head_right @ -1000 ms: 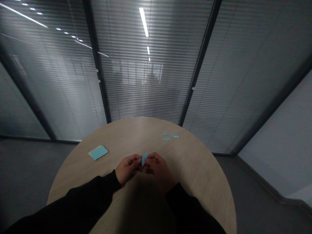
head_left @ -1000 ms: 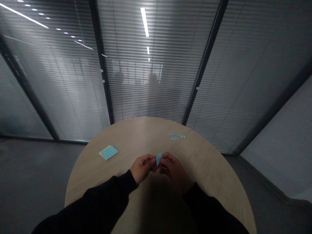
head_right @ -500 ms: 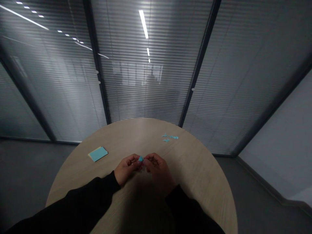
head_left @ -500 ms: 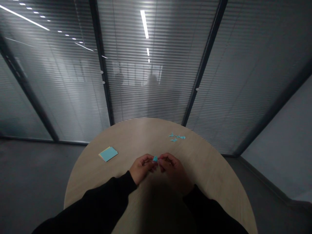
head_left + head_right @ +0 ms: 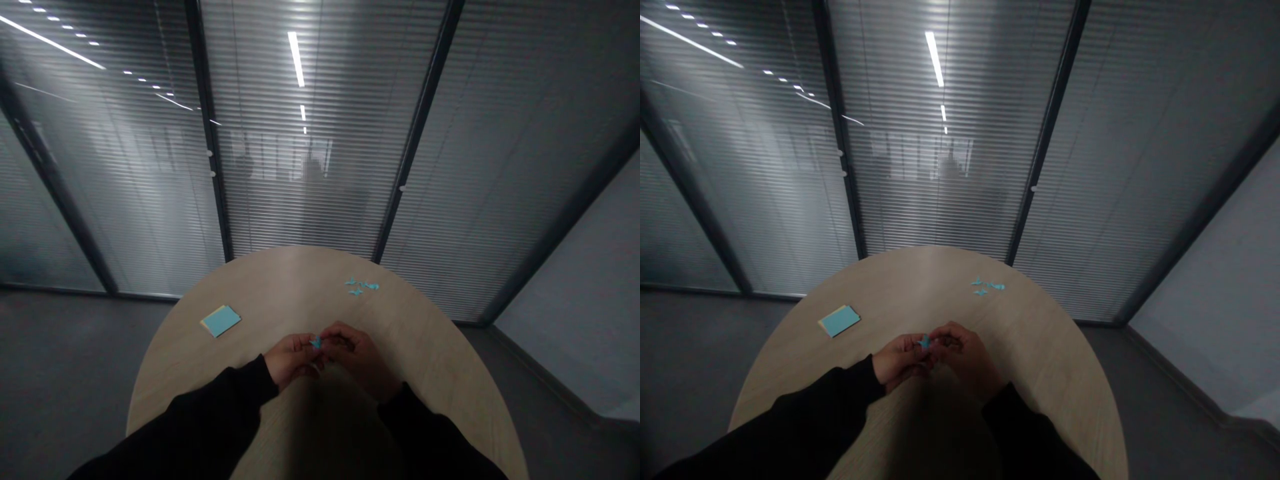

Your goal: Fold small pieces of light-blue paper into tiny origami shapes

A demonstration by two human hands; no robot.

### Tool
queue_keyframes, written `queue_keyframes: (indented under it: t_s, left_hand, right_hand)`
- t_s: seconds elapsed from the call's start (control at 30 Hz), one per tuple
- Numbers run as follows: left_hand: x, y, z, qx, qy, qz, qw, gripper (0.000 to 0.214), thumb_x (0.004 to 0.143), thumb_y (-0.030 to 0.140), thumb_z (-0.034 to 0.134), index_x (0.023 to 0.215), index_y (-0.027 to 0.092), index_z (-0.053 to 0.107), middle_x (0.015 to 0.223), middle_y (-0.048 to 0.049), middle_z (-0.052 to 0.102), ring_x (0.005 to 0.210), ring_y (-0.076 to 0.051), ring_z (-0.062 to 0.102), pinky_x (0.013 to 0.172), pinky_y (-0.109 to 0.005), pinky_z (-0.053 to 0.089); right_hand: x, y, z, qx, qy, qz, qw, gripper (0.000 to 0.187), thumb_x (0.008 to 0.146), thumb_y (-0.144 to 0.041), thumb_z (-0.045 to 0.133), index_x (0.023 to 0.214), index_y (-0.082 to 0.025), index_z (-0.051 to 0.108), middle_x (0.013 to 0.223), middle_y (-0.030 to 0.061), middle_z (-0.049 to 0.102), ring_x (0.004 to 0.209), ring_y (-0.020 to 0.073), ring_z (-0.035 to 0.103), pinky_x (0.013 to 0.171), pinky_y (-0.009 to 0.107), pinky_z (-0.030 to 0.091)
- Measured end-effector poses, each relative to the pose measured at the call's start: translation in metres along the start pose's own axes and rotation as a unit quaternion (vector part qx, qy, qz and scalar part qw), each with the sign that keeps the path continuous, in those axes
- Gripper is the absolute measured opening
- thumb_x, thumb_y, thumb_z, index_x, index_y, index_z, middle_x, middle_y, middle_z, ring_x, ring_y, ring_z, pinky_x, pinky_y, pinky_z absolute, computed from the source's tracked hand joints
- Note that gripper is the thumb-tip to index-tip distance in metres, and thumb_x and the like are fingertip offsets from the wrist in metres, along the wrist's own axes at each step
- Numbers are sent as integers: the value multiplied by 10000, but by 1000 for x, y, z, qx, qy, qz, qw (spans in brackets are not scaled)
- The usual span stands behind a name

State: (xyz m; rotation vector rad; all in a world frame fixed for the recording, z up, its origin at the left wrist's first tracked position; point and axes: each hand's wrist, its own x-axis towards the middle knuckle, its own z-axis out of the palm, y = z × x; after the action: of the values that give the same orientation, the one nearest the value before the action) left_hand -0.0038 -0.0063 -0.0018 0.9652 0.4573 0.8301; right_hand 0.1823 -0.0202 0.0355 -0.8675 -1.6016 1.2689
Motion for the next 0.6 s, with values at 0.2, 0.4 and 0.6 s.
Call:
queue_keyframes:
  t_s: [0.2, 0.4, 0.6]
  left_hand:
    - [2, 0, 7, -34, 103, 31, 994, 320, 705, 342, 847, 849, 114, 674, 728, -40, 653, 668, -121, 605, 612, -233, 494]
    - [4, 4, 15, -42, 144, 50, 987, 420, 619, 306, 902, 931, 95, 719, 772, -55, 700, 659, -110, 620, 671, -237, 492]
    - [7, -1, 10, 12, 182, 64, 981, 390, 604, 361, 900, 839, 100, 729, 700, -43, 701, 629, -102, 609, 638, -216, 461]
  right_hand:
    - [3, 3, 11, 14, 71, 19, 997, 266, 761, -400, 752, 845, -179, 629, 703, 2, 657, 634, 146, 601, 601, 259, 472]
    - [4, 10, 18, 3, 158, 12, 987, 317, 781, -475, 713, 837, -174, 630, 652, -2, 621, 585, 140, 559, 554, 252, 454]
    - [3, 16, 18, -100, 174, -37, 979, 254, 849, -428, 664, 933, -190, 630, 759, 28, 674, 645, 165, 622, 574, 258, 489]
